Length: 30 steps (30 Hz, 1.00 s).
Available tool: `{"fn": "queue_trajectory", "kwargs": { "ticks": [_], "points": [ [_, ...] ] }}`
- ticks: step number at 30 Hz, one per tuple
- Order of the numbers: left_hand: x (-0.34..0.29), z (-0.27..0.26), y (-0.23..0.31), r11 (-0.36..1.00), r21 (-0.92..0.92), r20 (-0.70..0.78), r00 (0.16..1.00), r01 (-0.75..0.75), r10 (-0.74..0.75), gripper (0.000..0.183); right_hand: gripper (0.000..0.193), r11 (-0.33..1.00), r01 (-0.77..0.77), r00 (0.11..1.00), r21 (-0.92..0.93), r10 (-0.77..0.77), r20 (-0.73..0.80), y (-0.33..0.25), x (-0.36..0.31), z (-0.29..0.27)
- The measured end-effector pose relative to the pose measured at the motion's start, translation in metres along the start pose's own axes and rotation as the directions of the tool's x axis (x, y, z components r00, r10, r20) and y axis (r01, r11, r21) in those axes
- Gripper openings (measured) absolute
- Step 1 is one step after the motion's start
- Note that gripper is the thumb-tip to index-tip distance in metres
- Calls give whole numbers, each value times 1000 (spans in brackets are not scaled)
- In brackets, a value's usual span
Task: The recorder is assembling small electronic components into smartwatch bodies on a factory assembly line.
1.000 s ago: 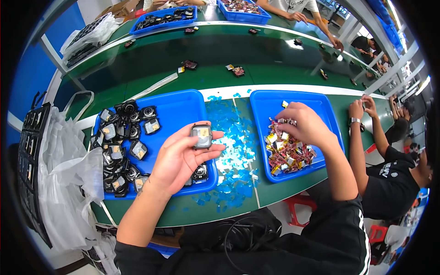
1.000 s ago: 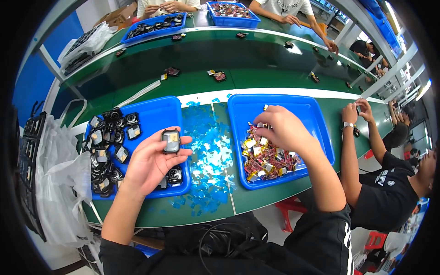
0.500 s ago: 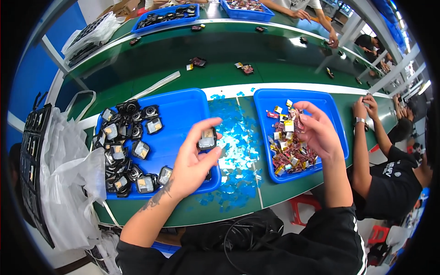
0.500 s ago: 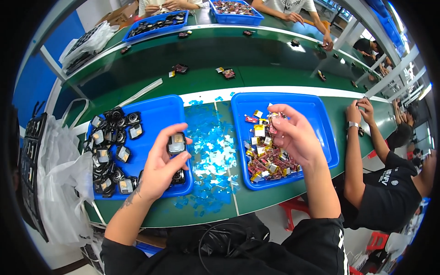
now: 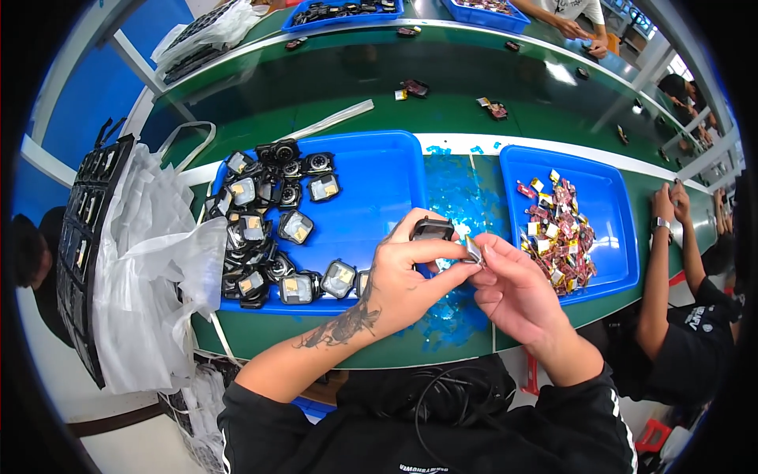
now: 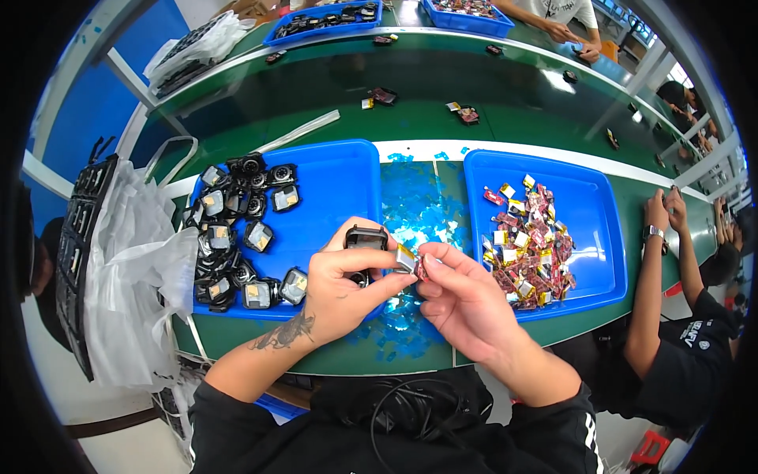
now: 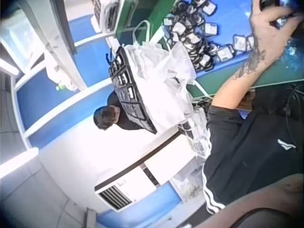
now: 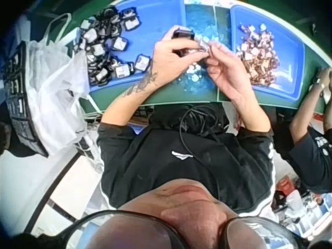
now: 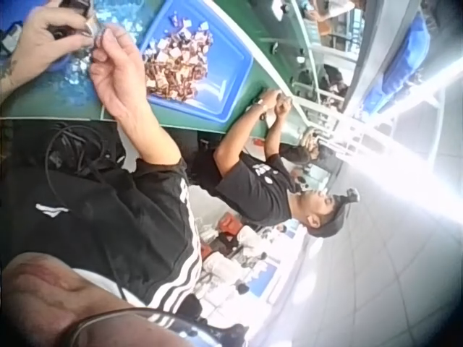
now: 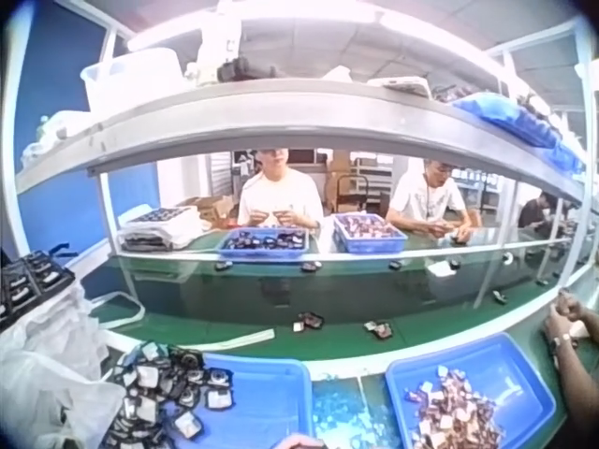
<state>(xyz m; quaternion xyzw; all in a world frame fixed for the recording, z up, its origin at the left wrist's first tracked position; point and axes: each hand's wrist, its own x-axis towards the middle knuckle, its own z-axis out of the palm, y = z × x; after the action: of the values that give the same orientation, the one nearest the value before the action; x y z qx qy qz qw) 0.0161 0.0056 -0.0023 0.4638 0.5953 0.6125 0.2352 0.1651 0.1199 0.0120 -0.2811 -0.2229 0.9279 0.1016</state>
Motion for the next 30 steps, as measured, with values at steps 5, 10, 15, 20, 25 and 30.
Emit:
{"fn": "queue_trajectory", "kwargs": {
  "ticks": [5,10,15,20,25,30],
  "points": [
    [-8,5,-5,993,-99,-15,997,70,-72,15,19,990,128,992,56,-128,-12,22,-2,3],
    [-6,3,4,999,-51,-81,996,21,-25,11,23,752,412,892,-515,-447,61,17,-7,-1],
    [-3,-1,8,987,116,-2,994,-110,111,12,14,-171,571,642,-803,-517,567,-15,-12,16],
    [0,-3,8,996,44,102,992,-76,71,12,10,-121,558,730,-821,-399,554,-26,-10,15],
    [1,-8,2,965,-108,322,927,239,-194,11,6,466,464,879,-753,-345,329,-21,-8,12],
    [4,-9,2,951,-192,353,922,241,-162,11,6,499,517,840,-695,-453,299,-15,-2,15]
  ]
}}
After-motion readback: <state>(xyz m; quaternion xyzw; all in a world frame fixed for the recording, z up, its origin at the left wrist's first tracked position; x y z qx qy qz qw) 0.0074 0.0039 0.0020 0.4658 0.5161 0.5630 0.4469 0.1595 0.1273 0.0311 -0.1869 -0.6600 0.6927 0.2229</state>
